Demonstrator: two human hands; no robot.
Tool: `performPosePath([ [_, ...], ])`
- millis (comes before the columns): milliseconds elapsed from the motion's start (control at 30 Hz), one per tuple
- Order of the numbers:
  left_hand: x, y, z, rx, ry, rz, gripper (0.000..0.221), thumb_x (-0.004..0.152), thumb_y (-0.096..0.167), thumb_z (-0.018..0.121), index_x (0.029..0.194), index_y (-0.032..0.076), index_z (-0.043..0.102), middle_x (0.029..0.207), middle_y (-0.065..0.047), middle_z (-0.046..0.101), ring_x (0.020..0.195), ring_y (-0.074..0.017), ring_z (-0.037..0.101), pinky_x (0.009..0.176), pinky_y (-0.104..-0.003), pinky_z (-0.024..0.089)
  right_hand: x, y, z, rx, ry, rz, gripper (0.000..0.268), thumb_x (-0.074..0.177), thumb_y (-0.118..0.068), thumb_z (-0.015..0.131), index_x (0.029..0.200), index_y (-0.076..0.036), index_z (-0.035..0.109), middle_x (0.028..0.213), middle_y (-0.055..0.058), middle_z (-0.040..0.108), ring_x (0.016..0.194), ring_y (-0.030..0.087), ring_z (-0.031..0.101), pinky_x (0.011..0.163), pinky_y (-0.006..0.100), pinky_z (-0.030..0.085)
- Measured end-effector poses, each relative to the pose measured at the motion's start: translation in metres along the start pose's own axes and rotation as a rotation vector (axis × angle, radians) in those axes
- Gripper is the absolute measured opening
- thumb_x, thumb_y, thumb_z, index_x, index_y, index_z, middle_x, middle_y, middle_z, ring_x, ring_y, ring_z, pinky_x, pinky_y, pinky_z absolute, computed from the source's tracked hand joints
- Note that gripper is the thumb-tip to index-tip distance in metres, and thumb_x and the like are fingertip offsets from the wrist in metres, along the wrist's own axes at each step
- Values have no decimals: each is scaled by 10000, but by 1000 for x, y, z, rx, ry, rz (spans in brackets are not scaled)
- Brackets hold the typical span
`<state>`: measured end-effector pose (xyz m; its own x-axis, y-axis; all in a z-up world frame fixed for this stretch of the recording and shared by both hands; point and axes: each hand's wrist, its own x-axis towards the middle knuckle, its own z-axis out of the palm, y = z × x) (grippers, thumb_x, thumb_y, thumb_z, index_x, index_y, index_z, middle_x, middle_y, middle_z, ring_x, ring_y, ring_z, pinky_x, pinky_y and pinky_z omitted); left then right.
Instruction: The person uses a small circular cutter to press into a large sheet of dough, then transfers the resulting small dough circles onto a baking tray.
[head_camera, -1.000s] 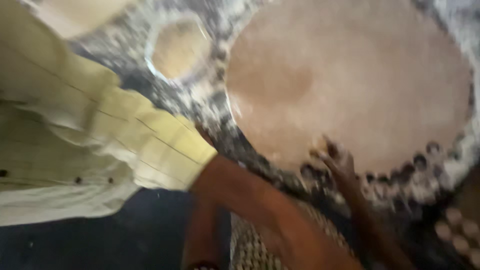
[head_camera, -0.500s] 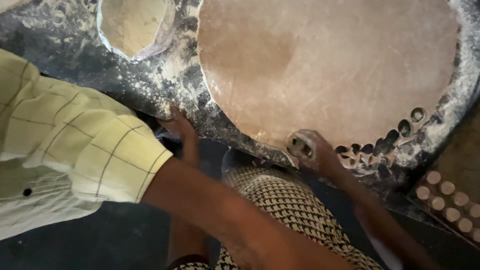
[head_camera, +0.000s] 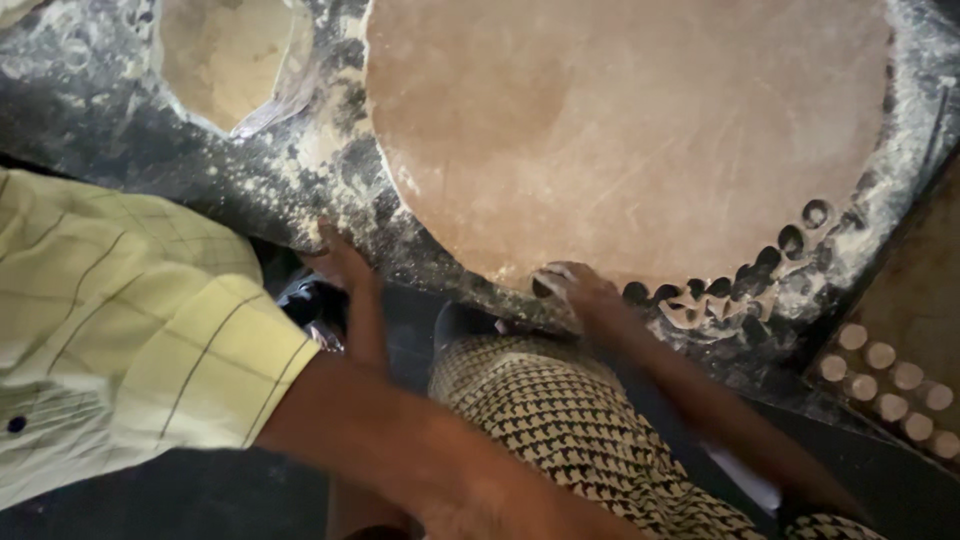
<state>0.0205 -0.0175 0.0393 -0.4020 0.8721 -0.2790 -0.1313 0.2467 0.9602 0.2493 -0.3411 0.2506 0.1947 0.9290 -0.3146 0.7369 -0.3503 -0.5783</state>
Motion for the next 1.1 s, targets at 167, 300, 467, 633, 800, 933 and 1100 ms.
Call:
performPosePath([
  [167,-1,3,-10,304,-27,198,737,1014,310,769,1559,-32,409,1508,-257,573,1233,-330,641,1030,-408,520,-4,-6,8,-16,90,-42,582,838,-144,754,1372,-20,559,1401,209,563,1322,382,520,1089,479,452],
  [300,-3,4,-9,311,18,83,845,926,401,777,1517,-40,365,1468,-265,562,1194,-369,657,993,-426,546,-3,-7,6,-11,93,27,620,800,-138,771,1362,1,548,1371,220,571,1282,390,531,1062,488,451],
  [467,7,-1,-10,442,36,103,937,931,488,762,1539,-59,305,1471,-291,519,1197,-388,661,981,-443,588,6,-4,4,254,124,317,577,831,-226,804,1332,-31,594,1235,166,676,1100,307,689,970,411,564],
  [633,-15,25,-4,292,32,-68,891,876,458,740,1521,13,316,1428,-233,539,1120,-355,660,880,-455,613,1,51,17,1402,232,570,632,870,-217,775,1401,20,527,1182,165,712,1003,287,685,854,390,581],
  [800,-18,28,-2,248,-32,33,845,931,425,745,1516,-15,322,1406,-236,581,1106,-342,692,894,-445,609,-18,99,35,2062,392,352,652,833,-168,785,1390,25,504,1274,143,683,1158,266,697,1029,363,595],
  [933,-6,16,-6,302,-21,80,797,970,404,740,1529,-16,356,1430,-237,579,1131,-328,688,935,-438,592,-35,129,33,2323,438,62,693,948,-136,815,1563,-22,515,1310,158,636,1192,278,633,1076,369,551],
  [1100,1,0,-13,130,-73,16,732,958,342,726,1509,20,366,1422,-220,576,1126,-314,669,908,-422,594,-81,206,18,2186,829,-80,348,855,-192,786,1093,-110,546,1364,153,638,1301,318,617,1112,347,562],
])
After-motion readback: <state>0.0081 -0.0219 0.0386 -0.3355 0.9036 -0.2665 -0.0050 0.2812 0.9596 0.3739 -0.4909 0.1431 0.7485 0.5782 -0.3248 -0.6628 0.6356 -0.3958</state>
